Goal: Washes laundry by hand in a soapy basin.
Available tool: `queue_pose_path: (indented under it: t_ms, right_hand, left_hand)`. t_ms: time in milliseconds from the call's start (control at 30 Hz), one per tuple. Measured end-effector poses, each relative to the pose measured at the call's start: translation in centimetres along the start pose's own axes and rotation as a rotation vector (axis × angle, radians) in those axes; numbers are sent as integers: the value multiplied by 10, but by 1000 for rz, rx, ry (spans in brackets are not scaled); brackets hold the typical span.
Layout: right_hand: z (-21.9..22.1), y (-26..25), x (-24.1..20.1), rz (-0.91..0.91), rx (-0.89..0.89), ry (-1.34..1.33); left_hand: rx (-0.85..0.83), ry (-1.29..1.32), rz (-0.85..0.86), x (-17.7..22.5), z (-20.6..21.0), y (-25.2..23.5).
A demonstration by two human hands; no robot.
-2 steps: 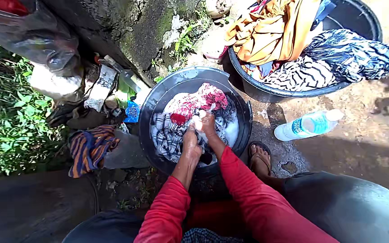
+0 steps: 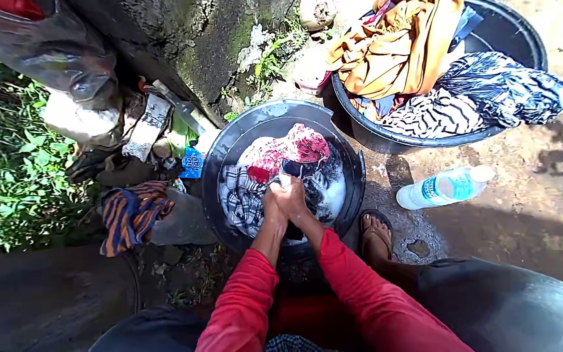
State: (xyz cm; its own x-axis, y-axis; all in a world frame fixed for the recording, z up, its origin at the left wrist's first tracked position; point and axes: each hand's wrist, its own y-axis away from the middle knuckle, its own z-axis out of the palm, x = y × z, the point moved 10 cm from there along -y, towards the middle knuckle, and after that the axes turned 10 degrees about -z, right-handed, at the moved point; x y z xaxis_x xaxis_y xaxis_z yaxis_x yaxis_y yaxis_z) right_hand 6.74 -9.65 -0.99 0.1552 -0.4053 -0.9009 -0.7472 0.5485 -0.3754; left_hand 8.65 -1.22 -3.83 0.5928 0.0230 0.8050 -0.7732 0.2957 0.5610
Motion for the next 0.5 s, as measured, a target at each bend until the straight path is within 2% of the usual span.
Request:
queue_pose_path:
  t_ms: [67,100,167,200,233,300,333,400,467,500]
  right_hand:
    - [12,10,-31,-150,26,-158]
    - [11,6,-32,-158,18,-162]
    - [-13,-12,1,-49,9,-10]
    - [-29,-24,23,42,1,81]
    - [-41,-40,38,121,-26,159]
    - [-50,-63,45,123,-80,210]
    - [-45,-70,40,78,-151,203]
    - [-24,-63,24,-5,-342,99]
    - [6,-28,12,-42,-528,-182]
    - [24,-5,18,-26,-613,-223]
  left_hand:
    - [-24,-32,-15,7,-6,10]
    - [-50,30,-67,9,-7,13]
    - [-41,226,-159,8,-13,23]
    - [-90,302,-109,21,-18,31]
    - [-151,384,14,42,-29,36]
    - [-238,465,240,61,-68,23]
    - [-217,435,244,47,-86,6]
    - [-223,413,120,8,-90,-19]
    - [-269,393,80,0,-76,-17]
    - [-293,380,111,8,-72,-9]
